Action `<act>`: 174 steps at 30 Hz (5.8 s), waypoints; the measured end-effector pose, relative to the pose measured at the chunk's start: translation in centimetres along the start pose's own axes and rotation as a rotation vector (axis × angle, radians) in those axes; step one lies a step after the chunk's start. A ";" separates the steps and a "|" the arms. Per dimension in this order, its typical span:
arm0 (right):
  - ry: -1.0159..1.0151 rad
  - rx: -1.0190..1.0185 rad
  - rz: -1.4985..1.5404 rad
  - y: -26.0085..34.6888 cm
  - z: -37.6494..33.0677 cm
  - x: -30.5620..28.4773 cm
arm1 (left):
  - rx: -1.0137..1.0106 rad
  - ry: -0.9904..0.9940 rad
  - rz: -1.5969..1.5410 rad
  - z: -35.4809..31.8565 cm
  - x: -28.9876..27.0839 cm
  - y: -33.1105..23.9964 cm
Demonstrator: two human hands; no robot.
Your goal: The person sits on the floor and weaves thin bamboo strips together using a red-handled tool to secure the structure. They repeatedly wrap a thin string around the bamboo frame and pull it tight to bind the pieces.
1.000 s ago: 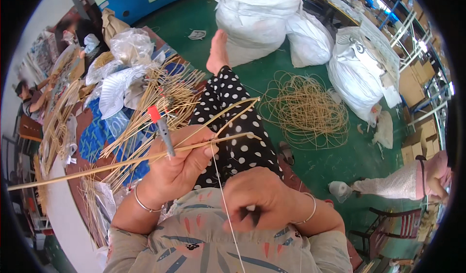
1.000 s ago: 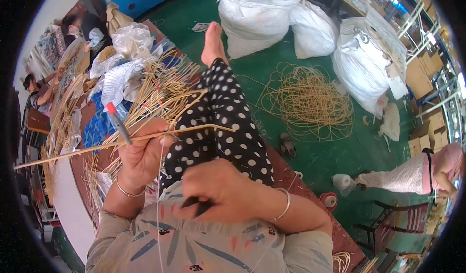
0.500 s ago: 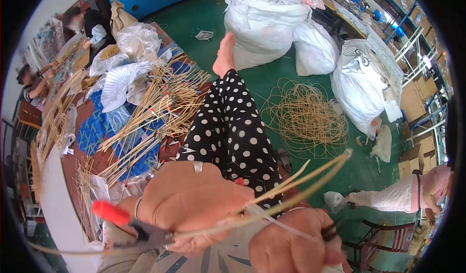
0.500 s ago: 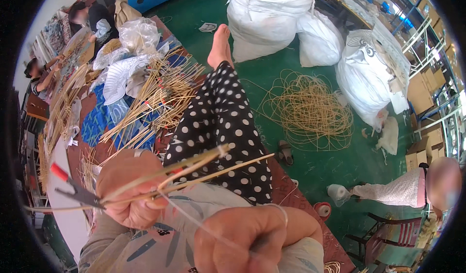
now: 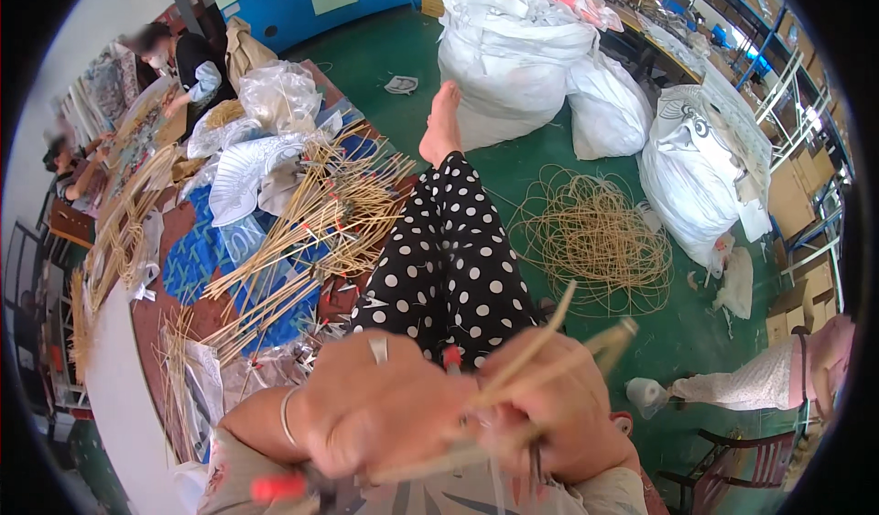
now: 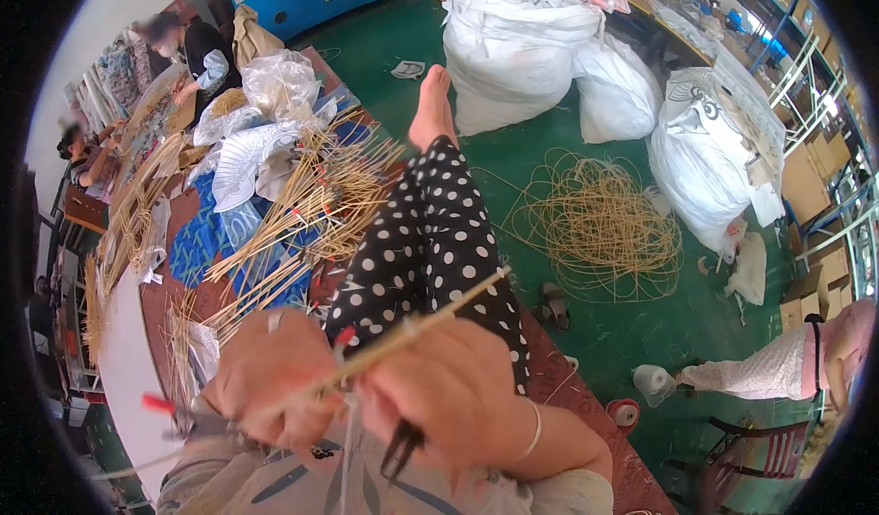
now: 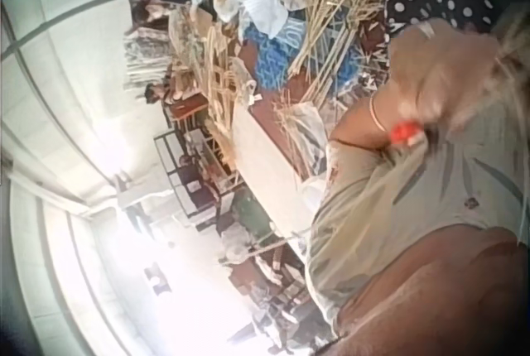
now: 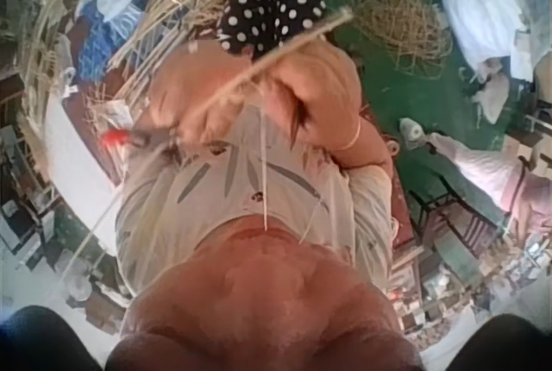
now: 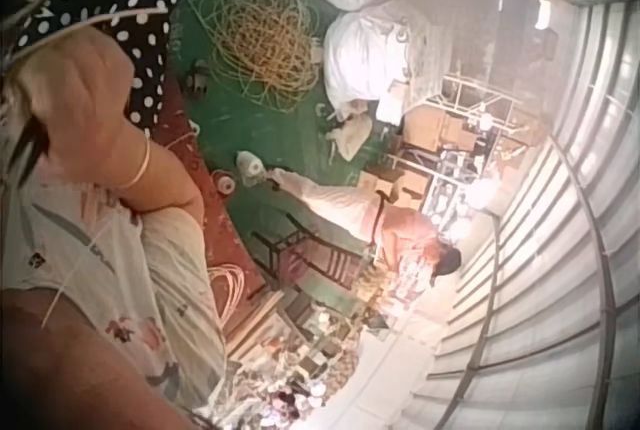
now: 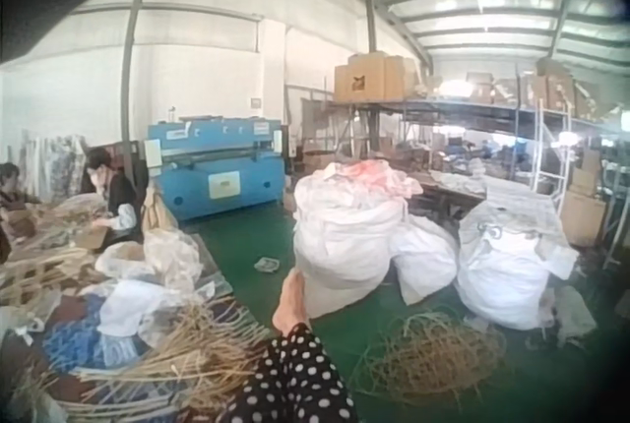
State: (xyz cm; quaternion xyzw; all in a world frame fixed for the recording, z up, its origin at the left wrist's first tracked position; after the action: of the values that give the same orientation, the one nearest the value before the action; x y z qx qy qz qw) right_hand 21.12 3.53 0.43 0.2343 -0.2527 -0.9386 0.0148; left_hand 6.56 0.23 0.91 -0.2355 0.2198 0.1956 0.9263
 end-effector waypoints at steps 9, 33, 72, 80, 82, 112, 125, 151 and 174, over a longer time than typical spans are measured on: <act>-0.058 0.158 0.156 -5.5 -1.9 3.0 | -0.110 0.139 0.218 -1.4 2.8 4.1; 0.123 0.144 0.181 2.4 -1.3 -1.6 | 0.063 -0.050 -0.249 -0.5 -0.3 -1.1; 0.242 -0.065 -0.255 -3.2 0.4 -2.5 | -0.848 0.023 -0.978 -1.5 1.9 2.3; 0.236 -0.036 -0.267 -3.2 0.2 -2.7 | -0.850 0.051 -0.900 -1.3 1.7 2.3; 0.232 -0.031 -0.270 -3.3 0.3 -2.8 | -0.853 -0.006 -0.883 -1.2 2.0 2.3; 0.216 -0.048 -0.318 -3.2 0.4 -2.4 | -0.776 0.016 -0.961 -2.2 2.0 2.7; 0.251 -0.084 -0.289 -3.3 0.6 -2.5 | -0.768 0.014 -0.873 -2.7 1.9 2.9; 0.215 -0.116 -0.243 -3.5 0.7 -2.1 | -0.687 0.055 -0.922 -2.5 2.2 2.7; 0.208 -0.134 -0.234 -3.5 0.8 -2.4 | -0.720 0.056 -1.007 -2.0 2.5 2.1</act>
State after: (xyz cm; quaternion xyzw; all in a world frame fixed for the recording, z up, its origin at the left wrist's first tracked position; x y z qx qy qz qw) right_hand 23.18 7.29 0.36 0.3564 -0.1579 -0.9194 -0.0528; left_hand 6.99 1.54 -2.68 -0.6131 0.0261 -0.2101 0.7611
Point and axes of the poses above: each hand's wrist, its own z-axis towards the middle knuckle, its own x-axis out of the palm, y = z × x, the point moved 2 cm from there along z, towards the middle knuckle, and after that the axes turned 5 degrees about y, right-handed, at the moved point
